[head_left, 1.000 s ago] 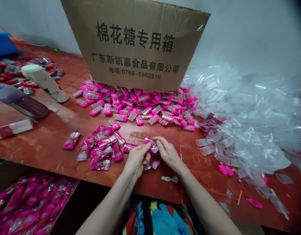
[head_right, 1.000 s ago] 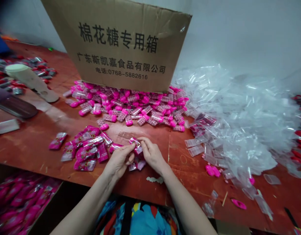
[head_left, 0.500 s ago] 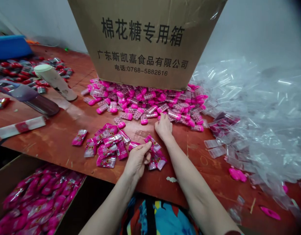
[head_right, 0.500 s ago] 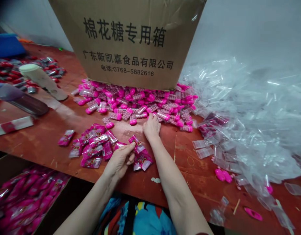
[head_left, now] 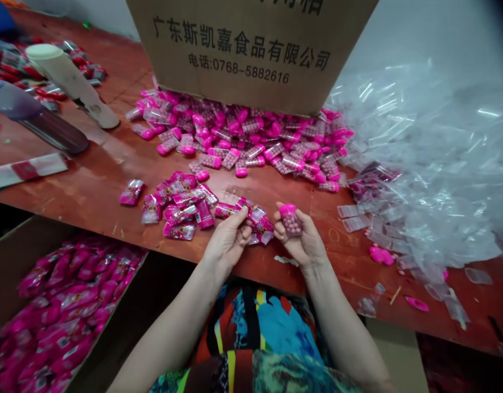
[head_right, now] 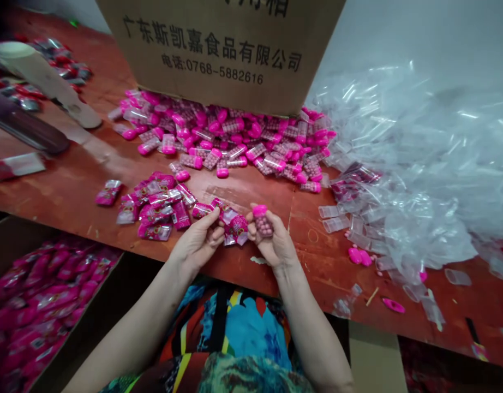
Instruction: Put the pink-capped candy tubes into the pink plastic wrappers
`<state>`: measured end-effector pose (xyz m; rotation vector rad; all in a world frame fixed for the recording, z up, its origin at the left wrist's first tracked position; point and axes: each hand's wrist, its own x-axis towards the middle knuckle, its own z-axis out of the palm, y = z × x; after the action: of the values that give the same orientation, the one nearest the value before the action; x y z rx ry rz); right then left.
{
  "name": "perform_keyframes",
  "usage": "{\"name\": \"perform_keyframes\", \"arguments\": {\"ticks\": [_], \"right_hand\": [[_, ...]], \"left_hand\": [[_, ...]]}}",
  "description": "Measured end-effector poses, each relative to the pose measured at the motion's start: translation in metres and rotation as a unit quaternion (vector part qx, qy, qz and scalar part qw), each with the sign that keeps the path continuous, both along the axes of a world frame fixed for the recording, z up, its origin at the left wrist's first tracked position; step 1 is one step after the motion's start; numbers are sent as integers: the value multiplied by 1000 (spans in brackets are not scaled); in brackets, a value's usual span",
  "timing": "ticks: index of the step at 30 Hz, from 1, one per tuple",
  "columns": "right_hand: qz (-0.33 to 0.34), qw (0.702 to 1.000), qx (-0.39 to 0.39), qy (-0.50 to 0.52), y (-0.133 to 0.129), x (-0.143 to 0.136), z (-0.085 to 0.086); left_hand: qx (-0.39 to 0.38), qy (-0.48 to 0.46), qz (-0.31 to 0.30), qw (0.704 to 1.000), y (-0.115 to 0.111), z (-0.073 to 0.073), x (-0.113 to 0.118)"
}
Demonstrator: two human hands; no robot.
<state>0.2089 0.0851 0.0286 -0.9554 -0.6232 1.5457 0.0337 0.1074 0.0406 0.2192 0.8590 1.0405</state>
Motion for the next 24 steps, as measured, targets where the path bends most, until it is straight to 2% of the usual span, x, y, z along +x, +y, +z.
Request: {"name": "perform_keyframes", "arguments": {"ticks": [6,10,16,24], "right_hand": [[57,996,-53,39,-27,-16,-4],[70,996,-54,29,-38,-18,-4],[-6,999,19,-48,-47,-20,-6],[-131,975,75,-165,-53,-33,-19]], "left_hand": [[-20,-13,-2,1000,-9,1,3],[-20,-11,4,1000,-13,1,3],[-23,-13,0,1000,-22,-1,4],[-11,-22,6,1000,-33,-9,10]]}}
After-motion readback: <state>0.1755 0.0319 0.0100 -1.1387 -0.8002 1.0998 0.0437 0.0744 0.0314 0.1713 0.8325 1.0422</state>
